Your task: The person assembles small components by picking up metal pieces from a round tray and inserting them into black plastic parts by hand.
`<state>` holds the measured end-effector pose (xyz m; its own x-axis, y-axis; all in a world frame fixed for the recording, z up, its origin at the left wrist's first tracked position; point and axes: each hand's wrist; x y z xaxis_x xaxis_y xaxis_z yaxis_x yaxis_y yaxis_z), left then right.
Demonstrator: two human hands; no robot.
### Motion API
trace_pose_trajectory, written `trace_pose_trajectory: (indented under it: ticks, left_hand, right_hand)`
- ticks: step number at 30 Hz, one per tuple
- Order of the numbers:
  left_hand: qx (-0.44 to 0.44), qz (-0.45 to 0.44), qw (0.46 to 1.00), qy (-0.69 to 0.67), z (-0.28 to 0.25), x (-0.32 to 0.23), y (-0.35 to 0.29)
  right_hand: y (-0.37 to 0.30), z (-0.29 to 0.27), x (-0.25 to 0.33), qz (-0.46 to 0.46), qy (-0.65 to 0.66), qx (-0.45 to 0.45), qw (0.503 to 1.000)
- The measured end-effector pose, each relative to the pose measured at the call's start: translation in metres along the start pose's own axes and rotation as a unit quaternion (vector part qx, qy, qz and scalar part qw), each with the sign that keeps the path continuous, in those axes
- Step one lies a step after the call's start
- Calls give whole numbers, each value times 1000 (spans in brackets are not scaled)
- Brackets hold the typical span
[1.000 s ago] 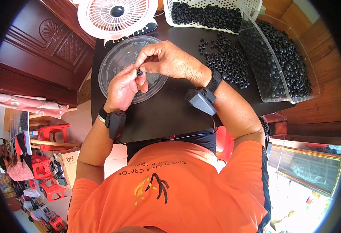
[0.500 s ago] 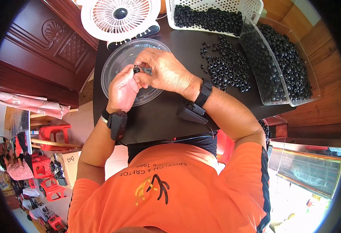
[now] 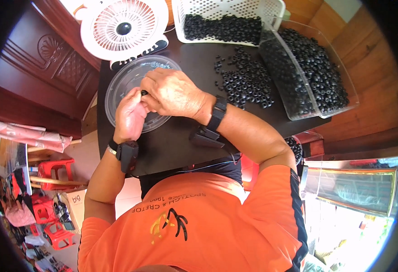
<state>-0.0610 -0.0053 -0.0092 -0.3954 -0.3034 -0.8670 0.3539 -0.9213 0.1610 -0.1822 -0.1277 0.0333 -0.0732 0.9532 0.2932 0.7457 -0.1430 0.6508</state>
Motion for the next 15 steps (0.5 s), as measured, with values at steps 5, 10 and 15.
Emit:
trace_pose_trajectory:
  ticks: [5, 10, 15]
  left_hand:
    - [0, 14, 999, 40, -4, -5, 1]
    - [-9, 18, 997, 69, -3, -4, 3]
    - [-4, 19, 997, 77, -3, -5, 2]
  right_hand:
    - [10, -41, -25, 19, -131, -139, 981]
    - [4, -123, -78, 140, -405, -359, 829]
    - [-6, -136, -92, 127, -457, -415, 776]
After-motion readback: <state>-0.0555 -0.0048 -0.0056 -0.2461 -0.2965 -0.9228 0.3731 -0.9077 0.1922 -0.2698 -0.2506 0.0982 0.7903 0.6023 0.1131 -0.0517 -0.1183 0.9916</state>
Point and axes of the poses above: each hand's wrist, its own y-axis towards the middle knuckle, its own z-axis out of the palm, x = y × z, and after that the axes turned 5 degrees about z, right-handed
